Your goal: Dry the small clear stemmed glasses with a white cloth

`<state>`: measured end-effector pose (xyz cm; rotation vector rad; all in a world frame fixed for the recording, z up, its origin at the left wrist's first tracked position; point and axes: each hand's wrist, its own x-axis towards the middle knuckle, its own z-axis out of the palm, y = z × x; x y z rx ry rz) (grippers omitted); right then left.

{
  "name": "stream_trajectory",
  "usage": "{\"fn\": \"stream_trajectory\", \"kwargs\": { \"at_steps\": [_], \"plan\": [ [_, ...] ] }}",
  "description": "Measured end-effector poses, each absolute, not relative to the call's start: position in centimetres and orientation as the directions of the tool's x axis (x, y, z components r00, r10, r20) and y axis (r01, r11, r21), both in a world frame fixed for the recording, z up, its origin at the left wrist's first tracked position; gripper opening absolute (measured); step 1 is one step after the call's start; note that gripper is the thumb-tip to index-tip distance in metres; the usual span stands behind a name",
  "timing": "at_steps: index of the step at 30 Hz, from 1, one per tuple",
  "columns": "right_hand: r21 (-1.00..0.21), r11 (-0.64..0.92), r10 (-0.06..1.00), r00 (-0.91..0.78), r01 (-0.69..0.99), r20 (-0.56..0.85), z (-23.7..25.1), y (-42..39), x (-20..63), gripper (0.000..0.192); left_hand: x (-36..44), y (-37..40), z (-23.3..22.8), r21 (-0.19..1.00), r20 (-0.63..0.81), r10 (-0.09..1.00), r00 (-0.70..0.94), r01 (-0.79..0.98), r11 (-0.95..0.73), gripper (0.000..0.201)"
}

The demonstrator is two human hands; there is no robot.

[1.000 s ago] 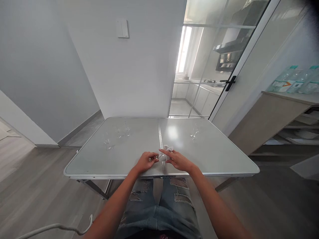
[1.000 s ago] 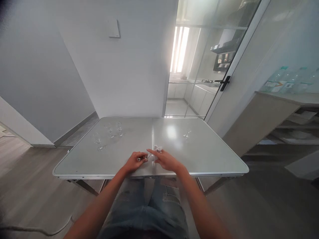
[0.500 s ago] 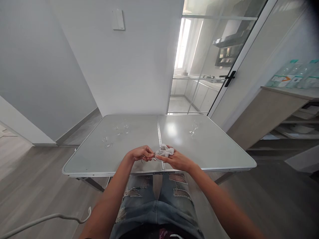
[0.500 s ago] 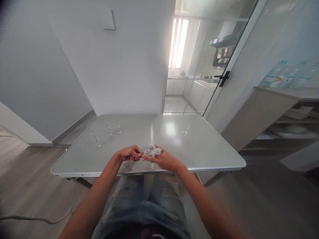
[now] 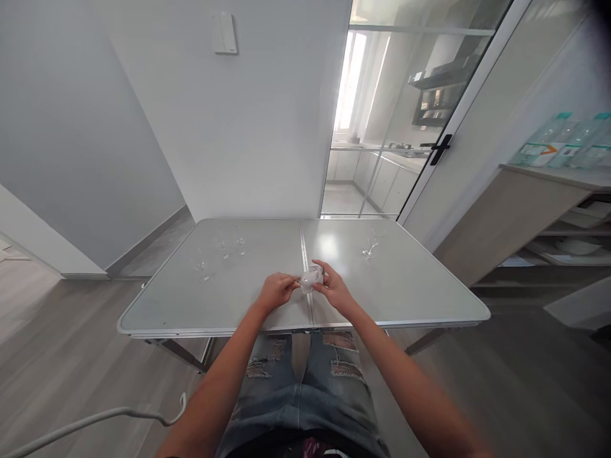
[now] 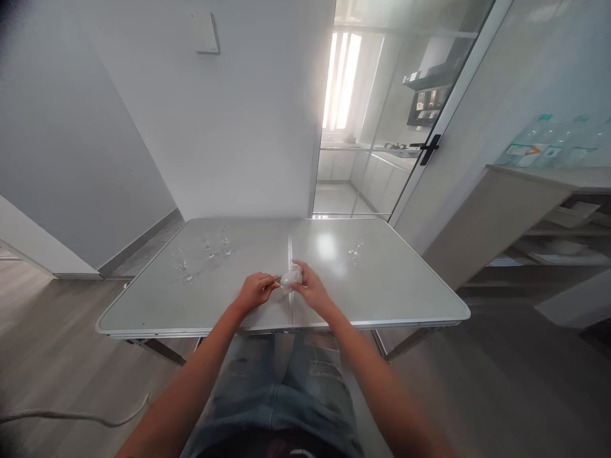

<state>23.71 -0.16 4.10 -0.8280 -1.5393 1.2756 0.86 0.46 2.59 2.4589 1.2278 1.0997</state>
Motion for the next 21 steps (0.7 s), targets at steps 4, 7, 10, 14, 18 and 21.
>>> {"fn": "stream_trajectory", "kwargs": {
  "at_steps": [4,7,10,14,18,21],
  "plan": [
    [-0.979,0.055,0.990,-0.114,-0.195,0.078,3.8,0.1,22.8,0.070,1.0,0.5,2.4,0.368,0.599,0.703,0.383,0.648,-0.667,0.023],
    [-0.974,0.024,0.999,-0.025,-0.225,0.030,4.1,0.2,22.4,0.069,1.0,0.2,2.5,0.363,0.606,0.696,0.386,0.644,-0.673,0.023],
    [-0.981,0.086,0.988,-0.114,-0.172,0.106,4.6,0.1,22.4,0.070,1.0,-0.1,2.1,0.440,0.603,0.722,0.338,0.615,-0.655,0.023],
    [-0.936,0.344,0.894,-0.329,0.066,0.305,5.5,-0.2,24.1,0.066,0.8,-0.2,2.3,0.728,0.427,0.850,0.308,0.440,-0.526,0.033],
    [-0.725,0.630,0.725,-0.547,0.279,0.419,6.0,-0.2,26.6,0.062,0.0,0.2,3.8,0.962,0.083,0.869,0.488,0.189,-0.198,0.048],
    [-0.667,0.685,0.680,-0.586,0.294,0.441,5.4,0.2,27.1,0.057,-0.3,0.5,4.1,0.965,0.074,0.857,0.510,0.181,-0.190,0.050]
  ]
}}
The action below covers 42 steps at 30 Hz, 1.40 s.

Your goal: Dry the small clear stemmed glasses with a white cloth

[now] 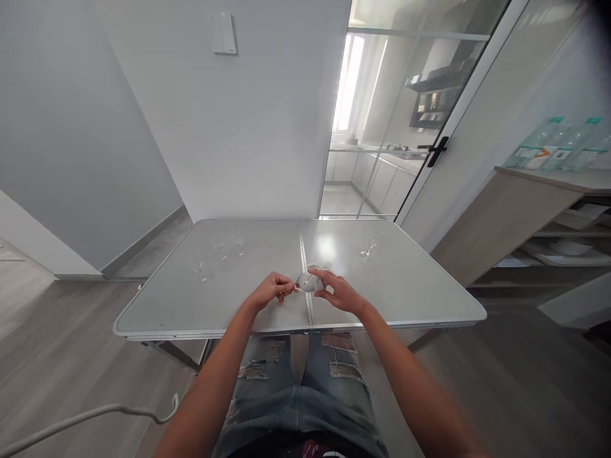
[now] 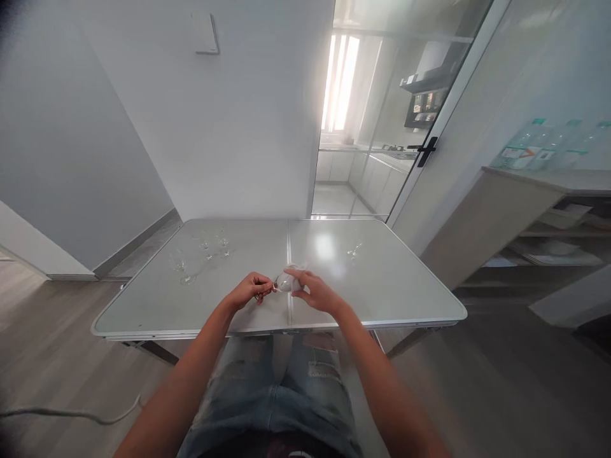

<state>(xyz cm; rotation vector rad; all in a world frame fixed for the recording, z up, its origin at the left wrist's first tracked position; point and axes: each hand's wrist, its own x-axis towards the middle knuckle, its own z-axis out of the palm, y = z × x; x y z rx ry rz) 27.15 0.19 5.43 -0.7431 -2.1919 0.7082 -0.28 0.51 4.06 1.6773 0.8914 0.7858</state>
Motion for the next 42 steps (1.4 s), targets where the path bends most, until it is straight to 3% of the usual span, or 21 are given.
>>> {"fn": "stream_trajectory", "kwargs": {
  "at_steps": [2,6,9,11,13,16,18,20,23,25,28,31,33,35,37,39,40,42],
  "plan": [
    [-0.712,0.646,0.720,-0.529,0.274,0.449,4.6,0.6,26.7,0.054,0.0,0.6,3.4,0.895,0.240,0.880,0.410,0.259,-0.364,0.045],
    [-0.908,0.405,0.877,-0.325,0.103,0.354,3.1,1.0,24.5,0.069,0.6,0.4,1.4,0.545,0.572,0.756,0.317,0.543,-0.640,0.032],
    [-0.985,0.164,0.964,-0.203,-0.057,0.172,2.8,0.8,23.0,0.079,0.5,0.0,0.7,0.331,0.611,0.692,0.384,0.671,-0.664,0.030],
    [-0.994,0.062,0.986,-0.147,-0.090,0.074,3.0,0.6,22.5,0.079,0.3,-0.3,0.9,0.282,0.590,0.687,0.424,0.690,-0.667,0.029],
    [-0.996,0.040,0.988,-0.147,-0.078,0.051,3.6,0.5,22.4,0.080,0.2,-0.4,1.3,0.338,0.555,0.715,0.426,0.669,-0.661,0.029],
    [-0.985,0.172,0.949,-0.265,-0.026,0.173,4.3,0.2,23.1,0.082,0.1,-0.4,2.2,0.619,0.446,0.828,0.340,0.550,-0.560,0.034],
    [-0.947,0.320,0.888,-0.362,0.042,0.284,4.5,0.1,23.8,0.080,-0.1,-0.2,2.8,0.847,0.264,0.915,0.304,0.381,-0.371,0.043],
    [-0.864,0.475,0.816,-0.451,0.168,0.361,4.5,0.0,24.7,0.075,-0.5,0.0,3.5,0.974,0.004,0.927,0.374,0.208,-0.088,0.050],
    [-0.677,0.659,0.701,-0.596,0.329,0.393,4.3,0.1,26.0,0.067,-1.2,0.1,4.5,0.950,-0.308,0.786,0.536,0.131,0.283,0.055],
    [-0.602,0.711,0.654,-0.655,0.363,0.378,4.4,0.1,26.5,0.065,-1.3,0.0,4.9,0.921,-0.377,0.731,0.569,0.147,0.360,0.055],
    [-0.637,0.692,0.670,-0.630,0.339,0.393,4.9,-0.1,26.6,0.064,-0.8,-0.2,4.9,0.970,-0.239,0.829,0.505,0.167,0.178,0.053],
    [-0.796,0.569,0.758,-0.506,0.205,0.411,5.6,-0.4,25.9,0.057,0.0,-0.4,4.4,0.938,0.089,0.919,0.384,0.277,-0.207,0.051],
    [-0.909,0.410,0.838,-0.424,0.075,0.343,5.9,-0.6,25.2,0.062,0.4,-0.6,3.9,0.782,0.333,0.878,0.343,0.420,-0.460,0.045],
    [-0.979,0.202,0.919,-0.341,-0.025,0.198,5.9,-0.6,24.6,0.070,0.6,-0.7,3.3,0.529,0.525,0.766,0.371,0.562,-0.635,0.036],
    [-0.999,-0.007,0.974,-0.227,-0.053,0.005,5.7,-0.6,24.1,0.069,0.6,-0.8,2.8,0.288,0.607,0.650,0.457,0.636,-0.716,0.030],
    [-0.990,-0.137,0.982,-0.135,-0.042,-0.130,5.6,-0.8,23.8,0.065,0.7,-0.9,2.3,0.160,0.609,0.591,0.529,0.648,-0.745,0.028],
    [-0.988,-0.147,0.983,-0.116,-0.038,-0.142,5.6,-0.9,23.7,0.065,0.7,-1.0,2.2,0.153,0.600,0.592,0.538,0.649,-0.745,0.027],
    [-0.997,-0.062,0.989,-0.138,-0.040,-0.056,5.7,-1.2,23.6,0.069,0.8,-1.1,2.3,0.253,0.575,0.655,0.490,0.655,-0.712,0.028]
  ]
}}
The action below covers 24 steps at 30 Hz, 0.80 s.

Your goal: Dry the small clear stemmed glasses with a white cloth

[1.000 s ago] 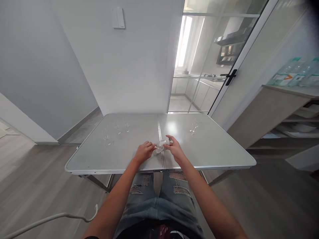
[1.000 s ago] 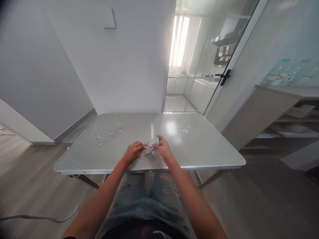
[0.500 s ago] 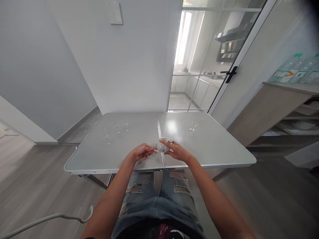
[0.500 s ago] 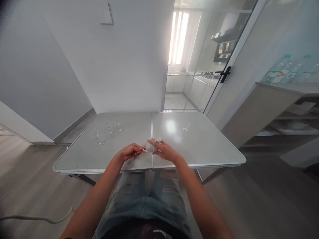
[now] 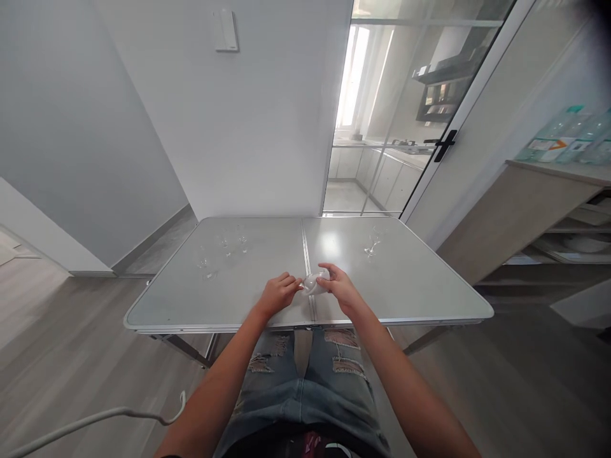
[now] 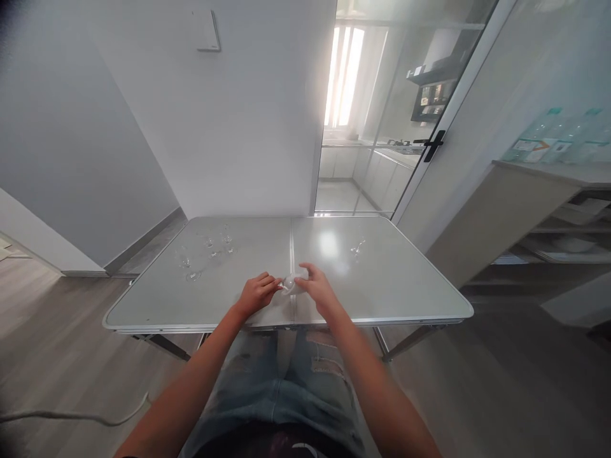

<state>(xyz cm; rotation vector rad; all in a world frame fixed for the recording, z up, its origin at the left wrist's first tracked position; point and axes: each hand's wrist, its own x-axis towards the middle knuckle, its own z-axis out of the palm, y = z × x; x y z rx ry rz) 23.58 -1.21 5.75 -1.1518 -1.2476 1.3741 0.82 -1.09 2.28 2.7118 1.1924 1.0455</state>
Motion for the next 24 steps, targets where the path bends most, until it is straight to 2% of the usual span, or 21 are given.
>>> {"fn": "stream_trajectory", "kwargs": {
  "at_steps": [2,4,5,7,9,11,13,14,16,19,21,24],
  "plan": [
    [-0.996,0.092,0.971,-0.221,-0.013,0.092,6.1,-1.6,23.7,0.072,0.9,-1.1,2.8,0.469,0.494,0.765,0.413,0.614,-0.635,0.031],
    [-0.962,0.259,0.918,-0.330,0.083,0.218,6.4,-2.0,24.0,0.068,0.7,-1.0,3.6,0.713,0.352,0.856,0.379,0.483,-0.508,0.037],
    [-0.924,0.350,0.885,-0.376,0.153,0.273,6.6,-2.1,24.3,0.064,0.5,-0.9,4.1,0.812,0.276,0.880,0.387,0.396,-0.429,0.041],
    [-0.792,0.536,0.806,-0.456,0.291,0.378,6.8,-2.1,24.9,0.058,-0.2,-0.7,5.1,0.938,0.128,0.889,0.440,0.238,-0.253,0.048],
    [-0.611,0.703,0.686,-0.575,0.365,0.446,6.8,-1.9,25.5,0.056,-0.9,-0.5,5.9,0.986,-0.031,0.857,0.515,0.155,-0.058,0.050],
    [-0.443,0.817,0.557,-0.701,0.369,0.444,6.7,-1.5,26.0,0.055,-1.5,-0.4,6.4,0.979,-0.199,0.792,0.577,0.148,0.139,0.052],
    [-0.351,0.863,0.492,-0.763,0.364,0.419,6.4,-1.2,26.2,0.054,-1.8,-0.3,6.7,0.948,-0.316,0.735,0.599,0.176,0.264,0.055],
    [-0.345,0.863,0.494,-0.763,0.369,0.417,6.2,-1.1,26.3,0.054,-1.7,-0.3,6.7,0.941,-0.337,0.730,0.594,0.189,0.281,0.056],
    [-0.422,0.824,0.550,-0.715,0.378,0.432,5.8,-1.1,26.3,0.050,-1.4,-0.5,6.8,0.958,-0.284,0.775,0.564,0.203,0.203,0.057],
    [-0.720,0.636,0.715,-0.563,0.277,0.415,5.6,-1.2,25.9,0.049,-0.4,-1.2,6.8,0.960,-0.024,0.875,0.484,0.255,-0.115,0.056],
    [-0.903,0.413,0.837,-0.441,0.119,0.325,5.7,-1.2,25.4,0.058,0.3,-1.6,6.6,0.861,0.170,0.892,0.420,0.376,-0.342,0.051],
    [-0.990,0.116,0.958,-0.254,-0.083,0.134,6.1,-0.8,24.7,0.068,1.0,-1.9,6.0,0.586,0.395,0.839,0.375,0.600,-0.545,0.036]
  ]
}}
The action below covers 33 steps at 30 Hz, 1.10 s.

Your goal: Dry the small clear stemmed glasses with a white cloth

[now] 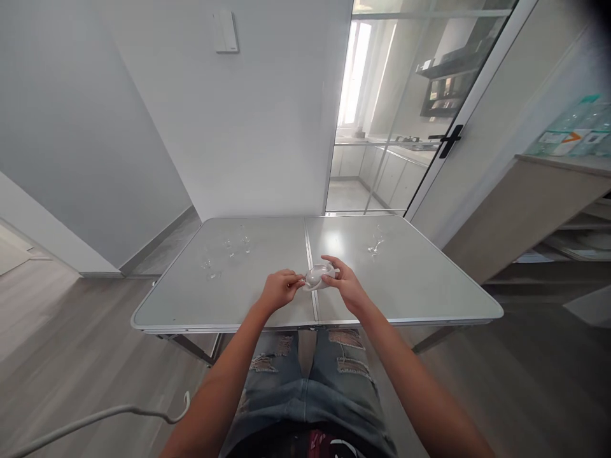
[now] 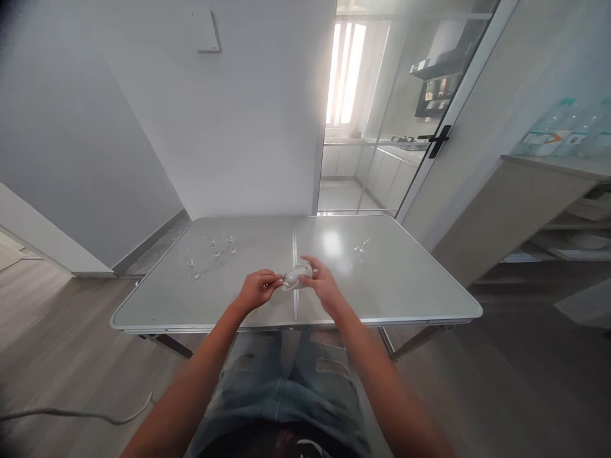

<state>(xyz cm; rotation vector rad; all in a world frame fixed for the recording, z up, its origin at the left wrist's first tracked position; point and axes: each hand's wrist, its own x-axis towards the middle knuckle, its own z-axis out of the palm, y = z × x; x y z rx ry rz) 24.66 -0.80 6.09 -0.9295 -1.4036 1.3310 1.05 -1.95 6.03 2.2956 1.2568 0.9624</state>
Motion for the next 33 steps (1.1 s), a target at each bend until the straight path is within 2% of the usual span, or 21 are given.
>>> {"fn": "stream_trajectory", "kwargs": {
  "at_steps": [2,4,6,9,12,15,17,18,20,22,25,27,29,31,33],
  "plan": [
    [-0.989,0.020,0.984,-0.172,-0.145,0.045,6.3,-0.6,24.3,0.069,1.4,-2.0,5.7,0.445,0.462,0.794,0.396,0.671,-0.593,0.031],
    [-0.989,0.022,0.986,-0.158,-0.148,0.046,6.3,-0.6,24.2,0.070,1.6,-2.0,5.7,0.435,0.460,0.794,0.397,0.679,-0.591,0.029],
    [-0.988,0.117,0.969,-0.208,-0.099,0.135,6.4,-1.0,24.4,0.071,1.5,-1.9,6.1,0.565,0.373,0.846,0.381,0.629,-0.533,0.032],
    [-0.924,0.372,0.885,-0.333,0.084,0.326,6.5,-1.7,25.1,0.066,1.0,-1.6,7.2,0.847,0.133,0.885,0.447,0.412,-0.335,0.046],
    [-0.703,0.646,0.736,-0.485,0.297,0.472,6.2,-1.8,25.8,0.062,-0.1,-1.1,8.2,0.977,-0.060,0.840,0.539,0.205,-0.062,0.050],
    [-0.443,0.821,0.561,-0.654,0.360,0.508,5.4,-1.2,26.0,0.062,-1.4,-0.8,8.5,0.968,-0.247,0.779,0.577,0.172,0.180,0.048],
    [-0.341,0.867,0.496,-0.706,0.365,0.506,4.8,-0.9,25.9,0.061,-1.8,-0.7,8.5,0.942,-0.336,0.738,0.586,0.202,0.268,0.049],
    [-0.327,0.870,0.492,-0.707,0.369,0.508,4.5,-0.8,25.8,0.060,-1.9,-0.7,8.4,0.938,-0.346,0.735,0.583,0.211,0.275,0.050],
    [-0.402,0.833,0.549,-0.650,0.379,0.525,4.2,-0.8,25.6,0.061,-1.6,-0.8,8.3,0.958,-0.284,0.775,0.565,0.201,0.205,0.051],
    [-0.588,0.735,0.665,-0.528,0.337,0.528,4.4,-1.1,25.3,0.064,-1.0,-1.0,8.1,0.980,-0.133,0.839,0.527,0.196,0.033,0.052],
    [-0.868,0.483,0.835,-0.359,0.116,0.417,5.3,-1.4,24.7,0.074,0.1,-1.2,7.7,0.911,0.127,0.890,0.437,0.303,-0.279,0.055],
    [-0.956,0.291,0.911,-0.293,-0.043,0.291,5.9,-1.2,24.2,0.083,0.6,-1.3,7.4,0.770,0.280,0.875,0.394,0.452,-0.450,0.048],
    [-0.983,0.121,0.965,-0.216,-0.139,0.149,6.1,-0.8,23.9,0.085,0.8,-1.3,6.9,0.573,0.403,0.823,0.401,0.591,-0.568,0.037],
    [-0.981,-0.032,0.989,-0.147,-0.192,-0.003,6.0,-0.4,23.8,0.080,0.8,-1.4,6.4,0.389,0.467,0.758,0.456,0.664,-0.639,0.032],
    [-0.967,-0.140,0.985,-0.125,-0.212,-0.116,5.8,-0.1,23.8,0.078,0.9,-1.4,6.0,0.288,0.484,0.714,0.505,0.679,-0.675,0.031]
  ]
}}
